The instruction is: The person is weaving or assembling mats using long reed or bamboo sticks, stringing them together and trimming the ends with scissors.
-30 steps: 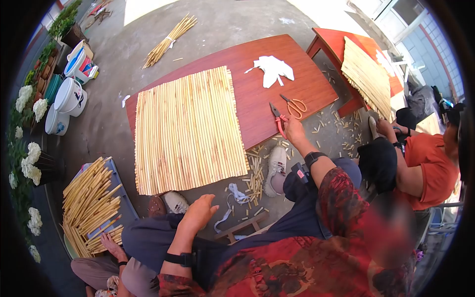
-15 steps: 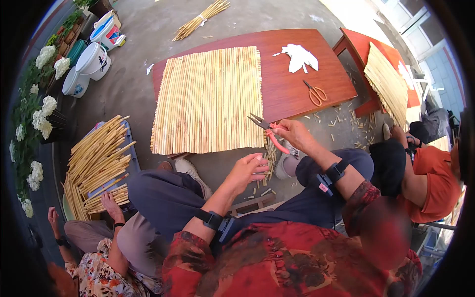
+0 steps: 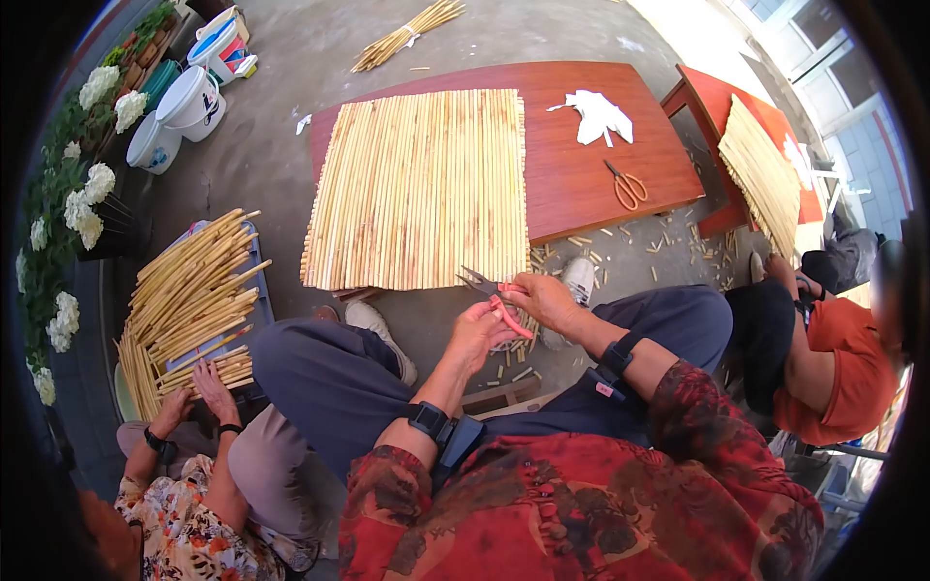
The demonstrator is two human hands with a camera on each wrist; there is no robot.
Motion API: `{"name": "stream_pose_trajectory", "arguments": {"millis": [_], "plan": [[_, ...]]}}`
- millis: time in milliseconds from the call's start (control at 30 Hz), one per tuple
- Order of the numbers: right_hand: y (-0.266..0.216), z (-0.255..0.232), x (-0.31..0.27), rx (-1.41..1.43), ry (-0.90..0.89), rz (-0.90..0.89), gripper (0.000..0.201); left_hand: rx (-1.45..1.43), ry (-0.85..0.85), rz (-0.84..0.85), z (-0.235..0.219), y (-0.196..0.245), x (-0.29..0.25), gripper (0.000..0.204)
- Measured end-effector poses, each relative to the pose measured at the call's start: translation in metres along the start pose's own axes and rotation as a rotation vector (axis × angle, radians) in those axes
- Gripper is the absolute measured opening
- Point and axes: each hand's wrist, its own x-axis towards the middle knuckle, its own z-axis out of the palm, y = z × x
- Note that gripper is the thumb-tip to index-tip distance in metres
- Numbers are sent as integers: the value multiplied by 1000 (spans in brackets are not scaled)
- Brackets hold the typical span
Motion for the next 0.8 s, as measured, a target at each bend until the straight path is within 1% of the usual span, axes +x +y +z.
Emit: {"name": "stream_pose_trajectory", "arguments": {"millis": [100,200,267,333,367,400,433,467,567,700,767,800], "plan": [[-3,2,2,-36,22,5,35,31,7,3,-6,-5,8,26],[-7,2,3,-113,-22,-21,36,57,25,11,-8,-6,14,26],[-2,10,3,-235,73,-132,37,76,44,20,-10,-6,16,26],[-7,8,0,-288,38,-146,39,173,62,3,-13,-6,20,26],[-9,8,-1,-337,5,-157,43,172,63,2,-14,-6,20,26],[-9,11,-2,-337,4,-156,43,225,86,-2,-12,-4,18,26],[-9,15,-2,-401,24,-154,44,278,109,-6,-11,-3,18,27],[-10,19,-1,-464,44,-154,46,278,110,-6,-12,-3,18,27],[-18,18,-1,-496,48,-129,45,288,93,15,-13,-3,18,30],[-17,19,3,-568,76,-145,43,287,89,50,-11,1,12,34],[-9,25,7,-612,163,-188,40,275,85,66,-12,0,12,35],[-8,26,8,-612,163,-191,40,221,129,60,-14,0,12,34]]}}
